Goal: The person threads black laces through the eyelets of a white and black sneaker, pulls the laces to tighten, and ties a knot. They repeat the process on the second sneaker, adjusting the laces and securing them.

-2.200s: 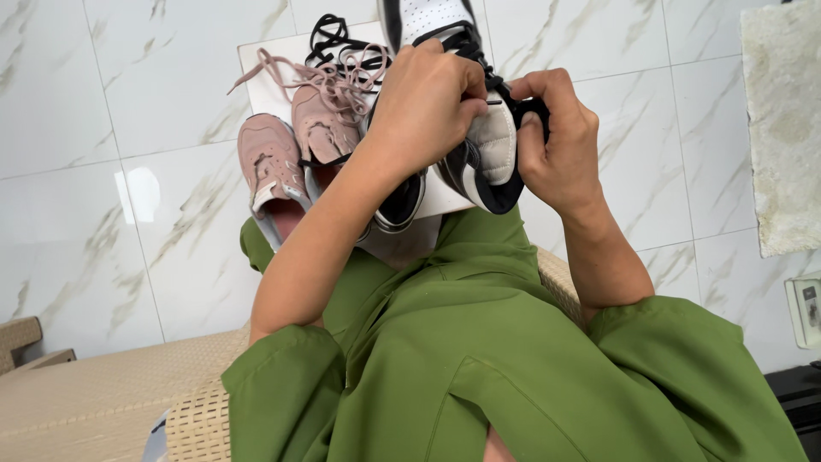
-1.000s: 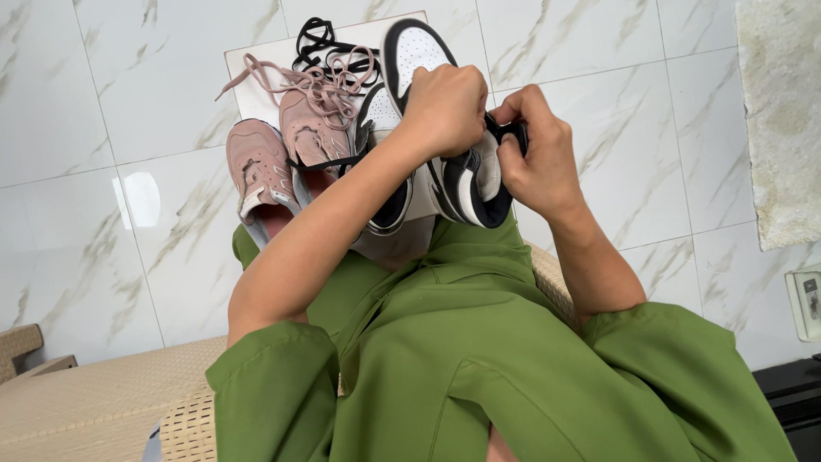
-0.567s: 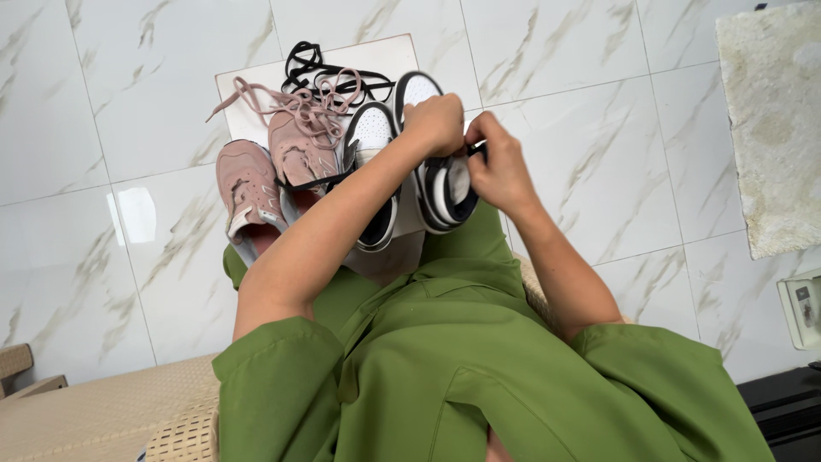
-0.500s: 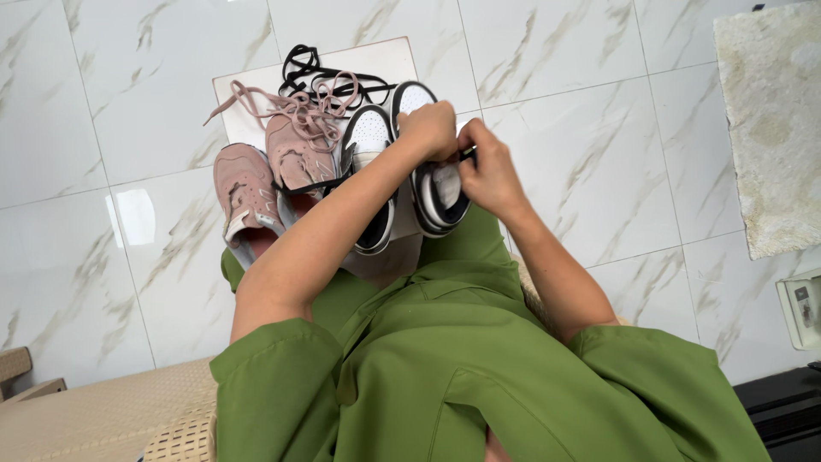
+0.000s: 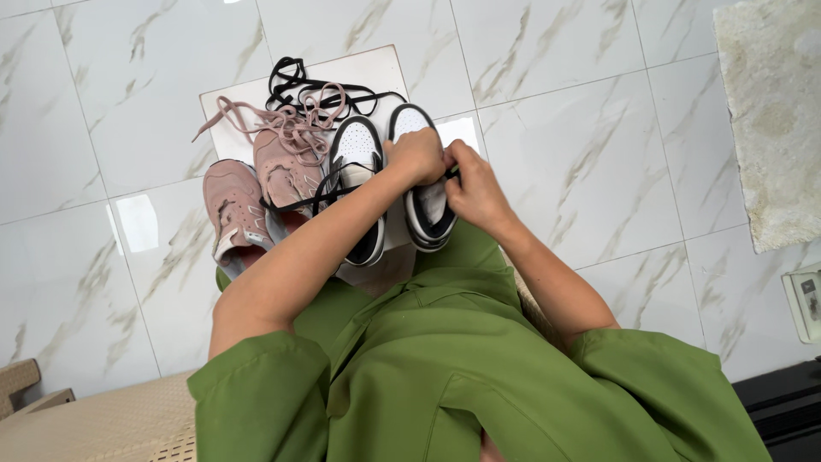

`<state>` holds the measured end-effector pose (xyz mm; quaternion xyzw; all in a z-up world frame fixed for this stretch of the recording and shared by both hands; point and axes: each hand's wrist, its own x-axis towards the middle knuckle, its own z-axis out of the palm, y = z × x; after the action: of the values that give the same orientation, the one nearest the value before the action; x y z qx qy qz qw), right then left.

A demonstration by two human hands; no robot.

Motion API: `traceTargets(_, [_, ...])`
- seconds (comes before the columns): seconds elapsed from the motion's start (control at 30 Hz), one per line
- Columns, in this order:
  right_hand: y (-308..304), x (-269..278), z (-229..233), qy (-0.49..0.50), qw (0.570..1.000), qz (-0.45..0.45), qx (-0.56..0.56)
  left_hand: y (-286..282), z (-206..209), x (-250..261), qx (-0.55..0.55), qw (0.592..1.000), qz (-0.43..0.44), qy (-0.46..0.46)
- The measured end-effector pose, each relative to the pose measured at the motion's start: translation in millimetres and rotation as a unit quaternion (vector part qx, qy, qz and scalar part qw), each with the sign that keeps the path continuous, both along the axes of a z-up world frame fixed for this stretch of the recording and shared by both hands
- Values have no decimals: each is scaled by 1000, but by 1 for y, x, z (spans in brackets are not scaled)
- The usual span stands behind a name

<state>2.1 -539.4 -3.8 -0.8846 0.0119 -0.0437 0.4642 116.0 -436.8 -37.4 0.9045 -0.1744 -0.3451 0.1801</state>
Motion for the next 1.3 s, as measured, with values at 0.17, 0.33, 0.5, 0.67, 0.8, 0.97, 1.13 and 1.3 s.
traceTargets(0.17, [6,-3,-13,-9,1000,11,3,7,2,-2,25,999,-19,-7])
traceTargets(0.33, [-7,-6,-36,131,981,1,141,11,-1,-2,29,1000,0,3])
traceTargets(0.5, [-38,4,-77,200,907,-6,370,11,-7,-5,25,999,-2,-20])
traceTargets(0.67, [-35,1,-113,180,942,-10,283,14,-2,-10,11,999,7,-37])
traceTargets(0.8, [-33,-2,-124,140,956,-23,257,14,0,-13,10,999,-5,-38])
traceTargets(0.97, [-36,2,-112,102,910,-74,395,18,-9,-15,-22,996,-32,-85])
traceTargets(1.13, [-68,10,-67,-13,846,-94,525,19,-19,-13,-45,995,-25,-90])
traceTargets(1.3, [-116,-12,9,-224,928,-42,294,25,-21,-6,-44,995,-35,-77])
